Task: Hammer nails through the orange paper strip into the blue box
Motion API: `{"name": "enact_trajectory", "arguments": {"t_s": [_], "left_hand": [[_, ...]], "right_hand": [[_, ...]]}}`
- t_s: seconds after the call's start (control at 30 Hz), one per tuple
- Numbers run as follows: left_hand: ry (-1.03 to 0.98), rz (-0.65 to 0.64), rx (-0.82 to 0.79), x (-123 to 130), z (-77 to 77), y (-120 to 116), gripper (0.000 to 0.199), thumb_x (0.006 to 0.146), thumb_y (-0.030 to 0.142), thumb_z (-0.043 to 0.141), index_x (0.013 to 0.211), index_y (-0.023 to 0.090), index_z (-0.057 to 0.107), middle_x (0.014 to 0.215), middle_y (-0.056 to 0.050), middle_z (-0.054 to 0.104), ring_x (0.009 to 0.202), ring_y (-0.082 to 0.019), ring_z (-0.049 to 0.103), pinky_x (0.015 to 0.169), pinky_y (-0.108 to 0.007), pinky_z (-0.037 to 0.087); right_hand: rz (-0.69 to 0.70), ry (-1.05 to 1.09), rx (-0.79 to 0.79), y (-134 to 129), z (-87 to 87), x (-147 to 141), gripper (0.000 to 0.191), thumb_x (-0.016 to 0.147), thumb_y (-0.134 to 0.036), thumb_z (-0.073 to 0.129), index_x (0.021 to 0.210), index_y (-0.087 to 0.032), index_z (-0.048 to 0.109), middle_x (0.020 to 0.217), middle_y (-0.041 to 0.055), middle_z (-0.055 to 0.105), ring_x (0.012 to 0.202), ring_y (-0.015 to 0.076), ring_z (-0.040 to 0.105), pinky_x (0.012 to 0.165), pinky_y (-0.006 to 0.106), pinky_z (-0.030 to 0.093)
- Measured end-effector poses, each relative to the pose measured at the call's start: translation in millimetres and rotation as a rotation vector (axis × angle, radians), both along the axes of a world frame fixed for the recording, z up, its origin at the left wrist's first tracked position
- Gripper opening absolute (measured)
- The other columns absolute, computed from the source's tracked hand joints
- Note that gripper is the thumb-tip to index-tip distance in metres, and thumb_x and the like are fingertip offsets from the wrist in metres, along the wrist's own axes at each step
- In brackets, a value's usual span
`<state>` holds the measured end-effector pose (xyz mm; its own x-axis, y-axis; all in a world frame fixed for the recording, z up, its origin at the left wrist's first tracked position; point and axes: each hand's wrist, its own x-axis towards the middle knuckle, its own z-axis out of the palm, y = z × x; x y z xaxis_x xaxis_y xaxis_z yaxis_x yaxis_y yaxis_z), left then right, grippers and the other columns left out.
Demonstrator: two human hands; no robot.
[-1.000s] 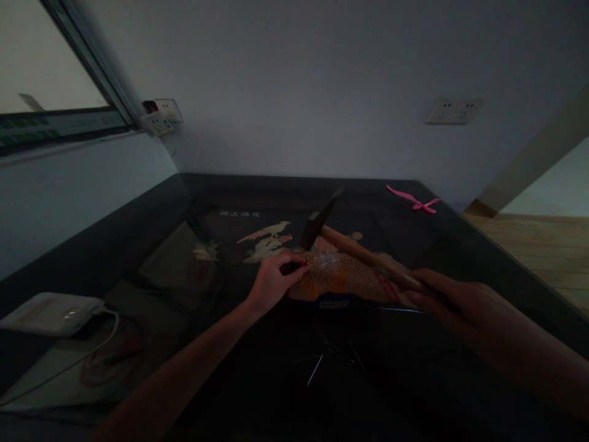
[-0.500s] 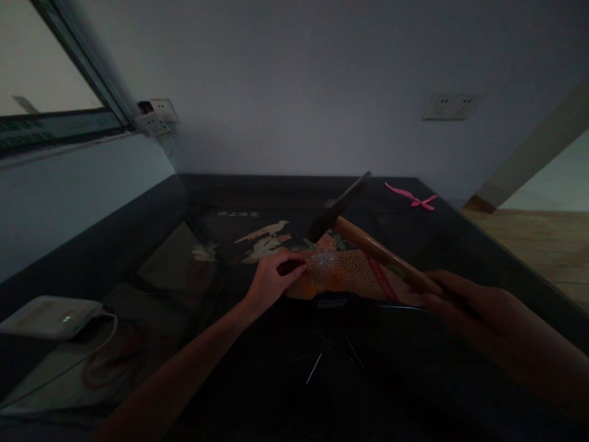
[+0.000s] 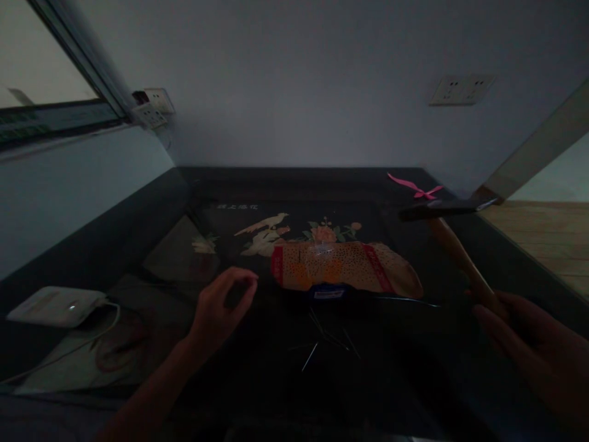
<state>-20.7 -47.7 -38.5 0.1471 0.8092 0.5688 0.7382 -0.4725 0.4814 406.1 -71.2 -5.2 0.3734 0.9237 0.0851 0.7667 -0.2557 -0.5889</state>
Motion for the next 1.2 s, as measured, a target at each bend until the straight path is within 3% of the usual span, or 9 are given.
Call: {"name": "enact_trajectory", "arguments": {"t_s": [0.13, 0.23, 0.33, 0.47, 0.63, 0.77, 1.03, 1.2], "left_hand": [[0.213, -0.269, -0.271, 21.3, -23.5, -30.2, 0.012, 0.087, 0.017, 0.059, 0.098, 0.022, 0.062, 0.095, -0.003, 0.068, 0.089, -0.020, 0.063, 0.080, -0.033, 0.050], [0.302, -0.293, -0.463, 36.7, -36.0, -38.6, 0.023, 0.080, 0.021, 0.071, 0.101, 0.022, 0.062, 0.104, -0.005, 0.067, 0.096, -0.023, 0.061, 0.085, -0.037, 0.048], [0.357, -0.278, -0.557, 41.6, -39.0, -38.3, 0.024, 0.077, 0.023, 0.075, 0.098, 0.021, 0.062, 0.106, -0.005, 0.065, 0.099, -0.025, 0.059, 0.088, -0.039, 0.047], [0.354, -0.279, -0.571, 40.7, -38.2, -35.9, 0.018, 0.080, 0.022, 0.074, 0.094, 0.021, 0.062, 0.104, -0.004, 0.064, 0.100, -0.023, 0.057, 0.087, -0.038, 0.045], [0.350, -0.291, -0.538, 40.2, -41.2, -34.8, 0.013, 0.081, 0.019, 0.071, 0.091, 0.021, 0.062, 0.101, -0.003, 0.064, 0.096, -0.022, 0.057, 0.084, -0.035, 0.045], [0.387, -0.314, -0.497, 39.0, -42.9, -33.8, 0.008, 0.085, 0.017, 0.066, 0.091, 0.021, 0.062, 0.099, -0.003, 0.065, 0.094, -0.021, 0.059, 0.083, -0.034, 0.046], [0.510, -0.330, -0.370, 39.5, -46.2, -31.5, 0.006, 0.090, 0.015, 0.059, 0.086, 0.019, 0.061, 0.093, -0.003, 0.067, 0.087, -0.020, 0.062, 0.078, -0.031, 0.048], [0.393, -0.290, -0.385, 36.3, -45.0, -29.2, 0.009, 0.092, 0.014, 0.053, 0.087, 0.019, 0.059, 0.089, -0.003, 0.068, 0.083, -0.018, 0.064, 0.076, -0.030, 0.050]], "right_hand": [[-0.070, 0.007, 0.002, 5.3, -11.3, 6.3, 0.048, 0.068, -0.058, 0.053, 0.097, -0.023, 0.065, 0.079, 0.0114, 0.072, 0.071, 0.0342, 0.066, 0.060, 0.042, 0.049], [-0.058, 0.022, 0.024, 12.8, -27.1, 15.4, 0.048, 0.072, -0.056, 0.054, 0.101, -0.021, 0.066, 0.087, 0.0134, 0.073, 0.081, 0.0370, 0.068, 0.069, 0.044, 0.051], [-0.050, -0.048, -0.015, 19.8, -46.4, 26.8, 0.047, 0.079, -0.055, 0.052, 0.108, -0.020, 0.065, 0.093, 0.0155, 0.073, 0.088, 0.0381, 0.068, 0.072, 0.046, 0.051], [-0.072, -0.160, -0.118, 25.1, -65.6, 34.0, 0.053, 0.085, -0.059, 0.044, 0.118, -0.021, 0.063, 0.098, 0.0162, 0.073, 0.090, 0.0388, 0.069, 0.065, 0.044, 0.051], [-0.057, -0.248, -0.233, 26.2, -66.5, 25.8, 0.063, 0.089, -0.061, 0.033, 0.124, -0.018, 0.062, 0.102, 0.0193, 0.073, 0.086, 0.0403, 0.069, 0.058, 0.045, 0.052], [-0.010, -0.322, -0.208, 27.2, -69.2, 20.7, 0.059, 0.090, -0.059, 0.032, 0.123, -0.021, 0.064, 0.107, 0.0176, 0.073, 0.088, 0.0393, 0.070, 0.058, 0.045, 0.052], [-0.023, -0.335, -0.161, 30.2, -81.5, 20.6, 0.057, 0.087, -0.057, 0.037, 0.117, -0.020, 0.068, 0.100, 0.0151, 0.075, 0.079, 0.0372, 0.070, 0.054, 0.046, 0.053], [-0.020, -0.316, -0.203, 28.2, -80.2, 18.9, 0.058, 0.088, -0.056, 0.037, 0.120, -0.018, 0.067, 0.105, 0.0156, 0.074, 0.085, 0.0380, 0.070, 0.058, 0.047, 0.054]]}}
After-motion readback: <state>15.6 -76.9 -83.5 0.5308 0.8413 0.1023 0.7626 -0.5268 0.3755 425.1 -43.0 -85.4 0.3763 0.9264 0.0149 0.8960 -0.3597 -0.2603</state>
